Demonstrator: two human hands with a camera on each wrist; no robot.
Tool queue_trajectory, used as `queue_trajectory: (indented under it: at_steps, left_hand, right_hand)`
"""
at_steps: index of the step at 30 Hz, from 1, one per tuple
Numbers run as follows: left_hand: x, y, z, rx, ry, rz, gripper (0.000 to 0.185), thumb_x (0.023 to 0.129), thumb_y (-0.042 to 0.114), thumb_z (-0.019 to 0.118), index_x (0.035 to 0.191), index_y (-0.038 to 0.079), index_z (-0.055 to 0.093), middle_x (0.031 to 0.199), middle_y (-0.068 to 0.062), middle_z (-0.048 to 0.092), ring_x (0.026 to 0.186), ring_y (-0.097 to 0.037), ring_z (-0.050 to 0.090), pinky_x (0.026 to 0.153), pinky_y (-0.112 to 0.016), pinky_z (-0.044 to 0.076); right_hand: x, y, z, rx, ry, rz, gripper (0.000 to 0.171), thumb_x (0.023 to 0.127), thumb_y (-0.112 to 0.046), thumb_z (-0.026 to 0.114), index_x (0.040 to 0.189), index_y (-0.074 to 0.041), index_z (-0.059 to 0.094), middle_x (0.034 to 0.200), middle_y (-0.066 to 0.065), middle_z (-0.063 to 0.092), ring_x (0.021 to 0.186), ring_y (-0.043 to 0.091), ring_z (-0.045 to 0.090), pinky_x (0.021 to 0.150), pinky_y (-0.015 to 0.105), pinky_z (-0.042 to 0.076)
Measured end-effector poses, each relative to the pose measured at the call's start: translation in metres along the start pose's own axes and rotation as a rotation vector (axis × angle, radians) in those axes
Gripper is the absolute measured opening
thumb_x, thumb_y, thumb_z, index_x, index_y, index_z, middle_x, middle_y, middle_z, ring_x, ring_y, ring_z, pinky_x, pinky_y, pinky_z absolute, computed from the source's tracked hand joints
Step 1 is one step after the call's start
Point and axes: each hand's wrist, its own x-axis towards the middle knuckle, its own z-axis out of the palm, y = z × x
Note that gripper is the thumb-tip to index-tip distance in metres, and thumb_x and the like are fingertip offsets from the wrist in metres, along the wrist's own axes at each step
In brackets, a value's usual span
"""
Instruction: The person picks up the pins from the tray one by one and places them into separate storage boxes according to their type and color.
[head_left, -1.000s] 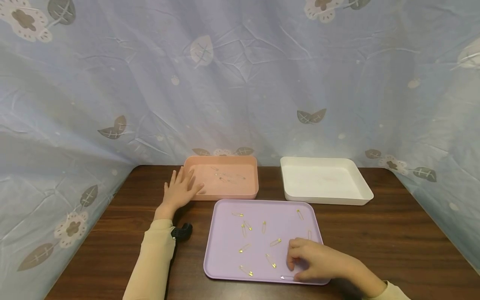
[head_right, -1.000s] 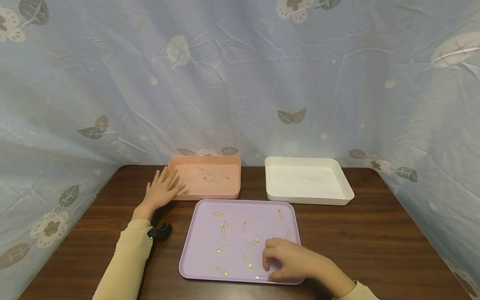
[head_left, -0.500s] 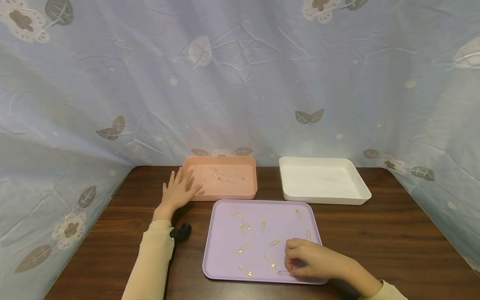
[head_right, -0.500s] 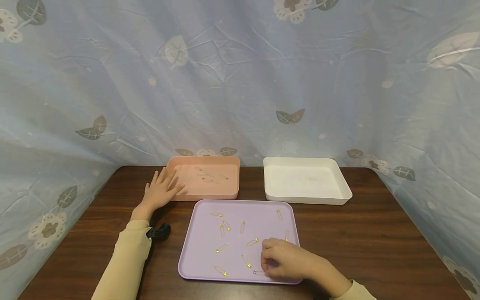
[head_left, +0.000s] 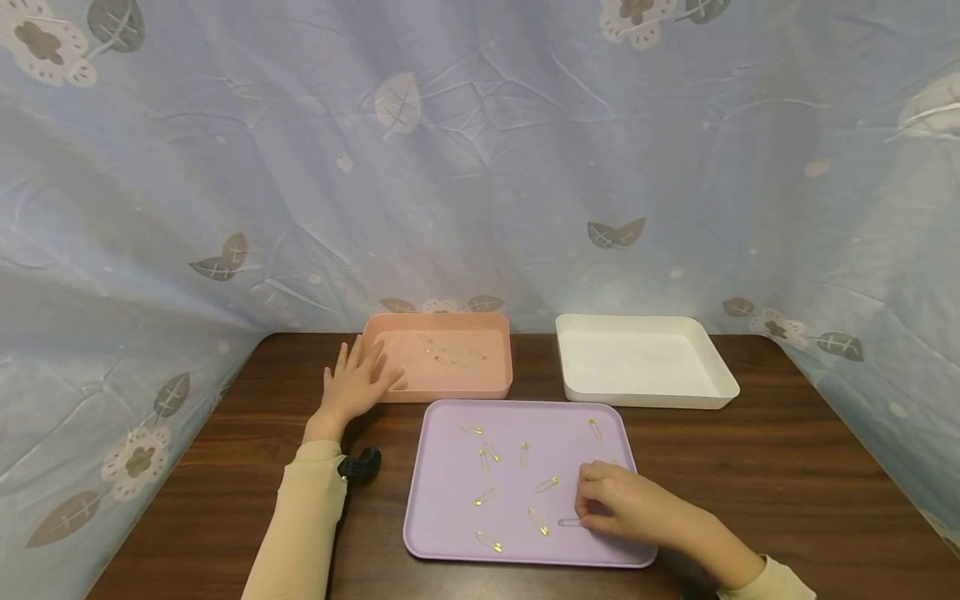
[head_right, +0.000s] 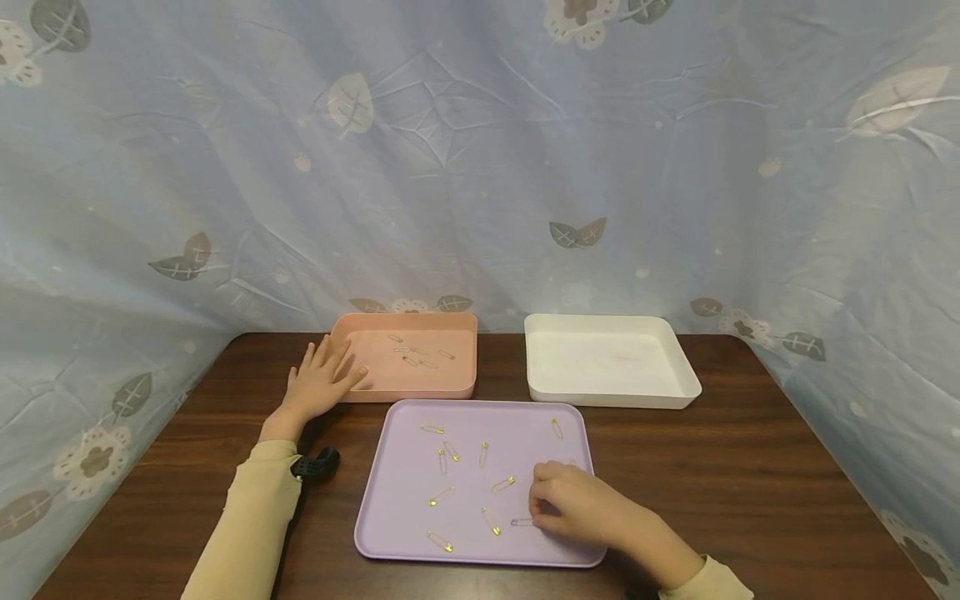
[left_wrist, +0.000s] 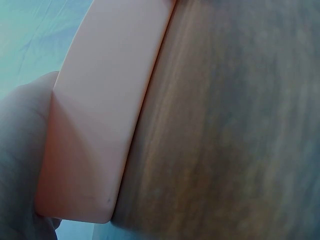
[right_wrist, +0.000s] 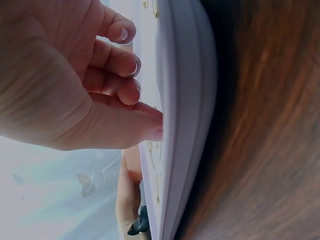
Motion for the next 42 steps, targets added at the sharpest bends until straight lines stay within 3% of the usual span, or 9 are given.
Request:
queue_trajectory:
  at_steps: [13, 21, 29, 34, 42]
  left_hand:
    - [-0.002, -0.001, -0.003, -0.009, -0.015, -0.01, 0.083, 0.092, 0.069, 0.041, 0.158, 0.026, 0.012, 0.165, -0.016, -0.005, 0.15, -0.044, -0.007, 0.11, -0.076, 0.002]
    - [-0.001, -0.001, -0.002, -0.004, -0.005, -0.006, 0.083, 0.092, 0.067, 0.042, 0.157, 0.025, 0.014, 0.165, -0.017, -0.001, 0.15, -0.045, -0.006, 0.109, -0.076, 0.003]
    - [-0.001, 0.001, -0.001, -0.006, -0.012, -0.002, 0.082, 0.093, 0.066, 0.043, 0.157, 0.025, 0.014, 0.164, -0.017, -0.001, 0.15, -0.045, -0.006, 0.109, -0.077, 0.003]
    - [0.0, 0.002, -0.001, -0.002, -0.01, -0.001, 0.082, 0.092, 0.066, 0.043, 0.157, 0.025, 0.014, 0.164, -0.018, 0.0, 0.15, -0.045, -0.005, 0.109, -0.077, 0.004]
    - [-0.001, 0.001, -0.002, -0.012, -0.013, -0.006, 0.083, 0.092, 0.067, 0.043, 0.157, 0.024, 0.014, 0.165, -0.017, -0.002, 0.15, -0.044, -0.006, 0.109, -0.077, 0.003]
  right_hand:
    - [0.003, 0.006, -0.002, -0.016, 0.018, -0.023, 0.025, 0.076, -0.013, 0.077, 0.072, -0.024, 0.055, 0.076, -0.015, 0.042, 0.073, -0.007, 0.035, 0.063, 0.009, 0.036]
    - [0.005, 0.01, -0.004, -0.059, 0.107, -0.004, 0.025, 0.075, -0.013, 0.077, 0.072, -0.025, 0.055, 0.075, -0.014, 0.044, 0.073, -0.006, 0.036, 0.064, 0.008, 0.035]
    - [0.012, 0.015, -0.008, -0.1, 0.197, -0.058, 0.025, 0.071, -0.008, 0.076, 0.072, -0.022, 0.055, 0.074, -0.01, 0.045, 0.072, -0.004, 0.037, 0.065, 0.008, 0.034]
    - [0.023, 0.019, -0.011, -0.146, 0.233, -0.11, 0.026, 0.068, -0.008, 0.077, 0.072, -0.02, 0.054, 0.074, -0.009, 0.045, 0.072, -0.002, 0.038, 0.065, 0.011, 0.036]
    - [0.036, 0.024, -0.015, -0.211, 0.237, -0.119, 0.025, 0.067, -0.01, 0.076, 0.071, -0.02, 0.054, 0.074, -0.011, 0.043, 0.07, 0.002, 0.041, 0.064, 0.019, 0.039]
